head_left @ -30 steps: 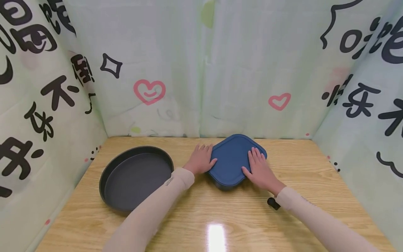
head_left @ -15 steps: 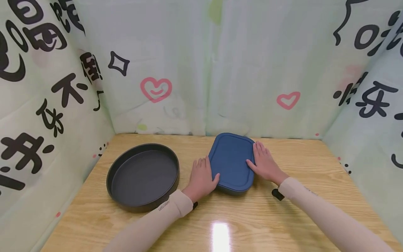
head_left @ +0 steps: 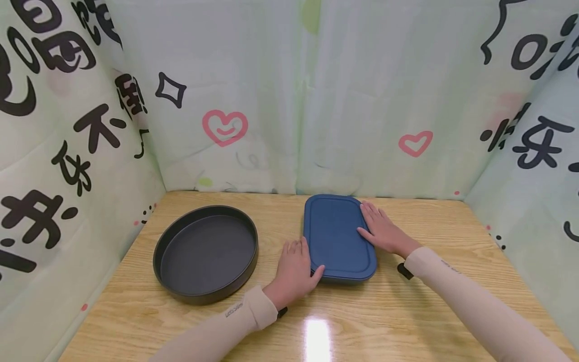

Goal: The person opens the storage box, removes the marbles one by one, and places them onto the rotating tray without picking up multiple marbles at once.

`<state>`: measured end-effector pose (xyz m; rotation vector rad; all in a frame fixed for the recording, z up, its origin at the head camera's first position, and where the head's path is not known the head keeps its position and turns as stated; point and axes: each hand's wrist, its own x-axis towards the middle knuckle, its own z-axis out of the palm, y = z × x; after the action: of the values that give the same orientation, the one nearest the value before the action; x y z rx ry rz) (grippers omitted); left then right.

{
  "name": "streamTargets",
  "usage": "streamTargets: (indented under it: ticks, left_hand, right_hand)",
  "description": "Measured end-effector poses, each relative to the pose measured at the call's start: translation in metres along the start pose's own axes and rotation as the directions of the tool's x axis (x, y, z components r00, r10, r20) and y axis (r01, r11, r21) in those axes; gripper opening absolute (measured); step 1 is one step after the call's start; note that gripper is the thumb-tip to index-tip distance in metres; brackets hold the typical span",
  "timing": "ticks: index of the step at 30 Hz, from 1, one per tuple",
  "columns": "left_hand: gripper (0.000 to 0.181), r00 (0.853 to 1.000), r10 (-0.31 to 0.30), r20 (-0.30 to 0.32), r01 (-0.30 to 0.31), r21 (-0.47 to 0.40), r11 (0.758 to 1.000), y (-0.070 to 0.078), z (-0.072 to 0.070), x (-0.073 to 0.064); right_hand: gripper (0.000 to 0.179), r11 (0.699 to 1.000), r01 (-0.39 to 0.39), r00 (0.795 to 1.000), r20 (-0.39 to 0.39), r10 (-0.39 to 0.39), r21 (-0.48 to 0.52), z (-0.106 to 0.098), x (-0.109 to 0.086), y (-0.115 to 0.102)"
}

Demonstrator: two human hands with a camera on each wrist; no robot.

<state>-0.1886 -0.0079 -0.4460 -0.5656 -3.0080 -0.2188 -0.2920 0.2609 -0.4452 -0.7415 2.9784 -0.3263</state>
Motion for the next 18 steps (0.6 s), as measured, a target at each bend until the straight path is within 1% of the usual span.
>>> streamTargets:
  ticks: [4,7,9,12,18]
  left_hand:
    - [0.072,0.998,0.043,-0.037,-0.042,0.014,0.999,-0.007,0.004,-0.004]
    - [0.072,0.997,0.067,-0.033,-0.067,0.003,0.998,-0.015,0.004,-0.009]
    - [0.072,0.997,0.07,-0.022,-0.07,-0.002,0.998,-0.02,0.002,-0.012]
    - [0.074,0.998,0.059,-0.011,-0.059,-0.01,0.998,-0.026,0.0,-0.016]
    - [0.075,0.999,0.045,-0.001,-0.045,-0.097,0.994,-0.035,-0.001,-0.023]
  right_hand:
    - [0.07,1.0,0.021,1.0,-0.007,-0.021,0.003,0.001,0.001,-0.002]
    - [0.069,1.0,0.028,0.999,-0.018,-0.028,0.003,0.002,0.001,-0.007]
    - [0.07,1.0,0.028,0.999,-0.023,-0.028,0.01,0.003,0.002,-0.012]
    - [0.071,1.0,0.019,1.0,-0.021,-0.018,0.018,0.005,0.003,-0.018]
    - [0.07,1.0,0.01,1.0,-0.015,-0.009,0.016,0.009,0.004,-0.026]
